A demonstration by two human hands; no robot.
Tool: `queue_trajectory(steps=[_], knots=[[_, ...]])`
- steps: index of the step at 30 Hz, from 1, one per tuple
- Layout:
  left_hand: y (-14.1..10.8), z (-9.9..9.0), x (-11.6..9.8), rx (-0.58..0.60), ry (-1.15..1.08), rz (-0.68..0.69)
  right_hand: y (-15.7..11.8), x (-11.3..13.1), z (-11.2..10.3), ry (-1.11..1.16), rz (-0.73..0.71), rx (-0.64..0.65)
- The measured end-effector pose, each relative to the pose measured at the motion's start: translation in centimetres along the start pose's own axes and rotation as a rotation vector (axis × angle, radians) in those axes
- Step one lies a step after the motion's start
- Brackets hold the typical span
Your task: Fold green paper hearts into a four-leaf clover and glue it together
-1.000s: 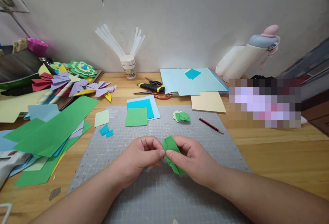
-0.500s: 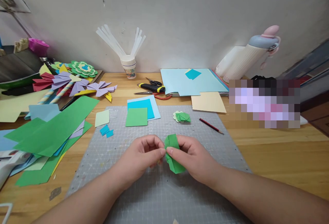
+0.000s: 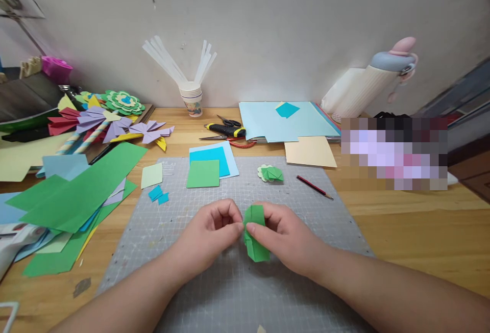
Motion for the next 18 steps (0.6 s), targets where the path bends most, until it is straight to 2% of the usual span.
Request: queue_trajectory(steps=[9,14,18], knots=[[-0.56,0.32,-0.79,0.027,0.122,0.121,0.00,-0.03,0.48,0.046,0.032,0.055],[-0.40,0.03,-0.77,-0.016,0.080,0.088,0.15,0.14,-0.13,0.044,-0.004,-0.017],[-0.43,-0.08,-0.76,-0.026,0.144,0.134,0.13,0.15,-0.30,-0.071,-0.033,-0.031]])
Point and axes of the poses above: each hand's wrist, its own y-axis towards the middle knuckle, its own z-axis out of the palm, x = y × z, the point moved 8 cm from there along y, towards the middle knuckle, and after that the axes turned 13 degrees about -x, right-handed, at the moved point
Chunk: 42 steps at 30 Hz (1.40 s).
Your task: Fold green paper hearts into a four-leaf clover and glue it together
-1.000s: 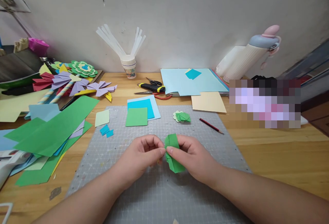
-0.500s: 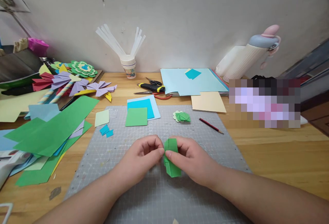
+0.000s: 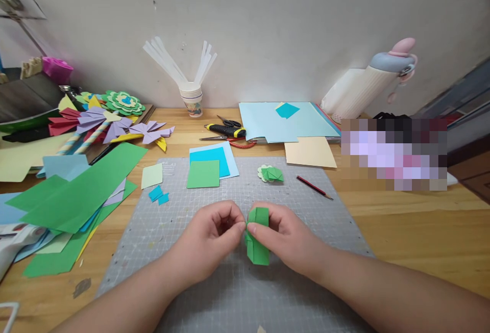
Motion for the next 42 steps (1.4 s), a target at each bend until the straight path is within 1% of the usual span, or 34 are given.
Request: queue_trajectory(steps=[4,10,15,20,23,29,34,42], knots=[[-0.03,-0.20,0.38,-0.015,0.079,0.023,0.10,0.11,-0.19,-0.084,-0.034,-0.015],[0.16,0.06,0.33,0.014,-0.049,-0.052,0.10,0.24,-0.27,0.005,-0.015,-0.022],[0.46,-0.18,0.33,-0.020,-0.037,-0.067,0.19,0.11,-0.32,-0.023,-0.011,-0.042],[0.47,-0.33,0.59,-0.050,0.028,-0.025,0.28,-0.19,-0.42,-0.070,-0.015,-0.054],[0.41,-0.32,0.43,-0.068,0.082,0.016,0.09,-0.11,-0.47,-0.122,-0.051,-0.061],[0.28,-0.36,0.18,-0.082,0.171,0.040,-0.24,0.18,-0.17,-0.180,-0.105,-0.032],[0.17,-0.79,-0.02,-0.120,0.185,0.062,-0.06,0.07,-0.16,-0.192,-0.091,-0.031],[0.23,-0.43,0.04,-0.091,0.188,0.064,0.06,-0.28,0.15,-0.170,-0.076,-0.002]])
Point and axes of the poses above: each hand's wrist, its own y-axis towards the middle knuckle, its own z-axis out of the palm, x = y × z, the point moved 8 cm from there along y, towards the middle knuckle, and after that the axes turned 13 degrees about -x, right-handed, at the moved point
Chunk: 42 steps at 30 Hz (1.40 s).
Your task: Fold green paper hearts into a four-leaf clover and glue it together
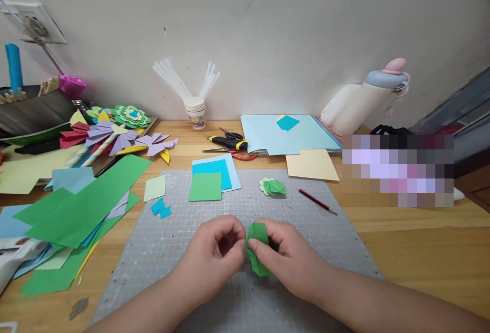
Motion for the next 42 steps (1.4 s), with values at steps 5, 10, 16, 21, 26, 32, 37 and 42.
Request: queue_trajectory(steps=[5,10,16,21,26,32,37,42], knots=[[0.0,0.1,-0.1,0.000,-0.010,-0.004,-0.1,-0.1,0.1,-0.012,-0.004,-0.002],[-0.1,0.1,0.0,0.005,-0.013,0.001,0.0,0.3,0.0,-0.036,-0.017,-0.003],[-0.2,-0.1,-0.1,-0.024,0.071,0.034,-0.2,1.2,-0.1,-0.167,-0.115,-0.006],[-0.5,-0.3,-0.6,-0.063,0.218,0.126,-0.7,2.5,0.1,-0.316,-0.294,0.023],[-0.4,-0.6,-0.6,-0.074,0.161,0.110,-0.3,1.8,-0.2,-0.179,-0.203,-0.004],[0.4,-0.5,0.7,-0.020,-0.279,-0.194,0.3,-0.2,-0.2,0.242,0.108,-0.026],[0.5,-0.2,1.6,0.019,-0.413,-0.301,0.5,-0.2,-0.2,0.356,0.159,-0.024],[0.6,-0.2,1.9,0.019,-0.404,-0.313,0.4,0.1,-0.3,0.339,0.112,-0.028]])
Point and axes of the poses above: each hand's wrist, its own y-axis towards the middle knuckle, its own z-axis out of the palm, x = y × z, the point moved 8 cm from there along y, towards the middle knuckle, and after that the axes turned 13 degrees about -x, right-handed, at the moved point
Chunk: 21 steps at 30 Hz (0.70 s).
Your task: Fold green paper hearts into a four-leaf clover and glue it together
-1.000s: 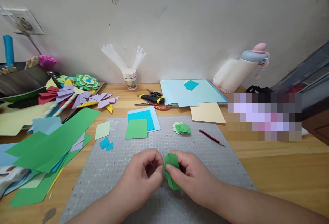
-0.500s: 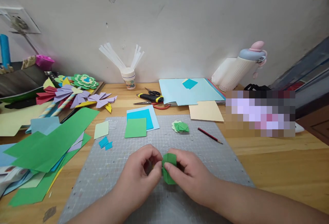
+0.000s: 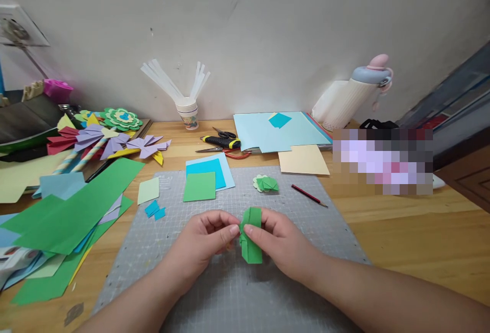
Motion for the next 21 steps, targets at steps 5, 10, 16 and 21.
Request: queue_trajectory(steps=[5,10,16,21], knots=[[-0.16,0.29,-0.49,0.003,0.005,0.013,-0.13,0.14,0.22,-0.037,-0.041,0.029],[-0.27,0.25,-0.51,0.005,0.005,0.018,-0.13,0.10,0.31,-0.056,-0.039,0.038],[-0.24,0.46,0.01,0.069,-0.036,-0.023,-0.11,0.07,0.10,-0.043,-0.015,0.012],[-0.17,0.40,0.07,0.048,-0.009,-0.025,-0.21,0.15,0.15,-0.054,-0.035,0.021]])
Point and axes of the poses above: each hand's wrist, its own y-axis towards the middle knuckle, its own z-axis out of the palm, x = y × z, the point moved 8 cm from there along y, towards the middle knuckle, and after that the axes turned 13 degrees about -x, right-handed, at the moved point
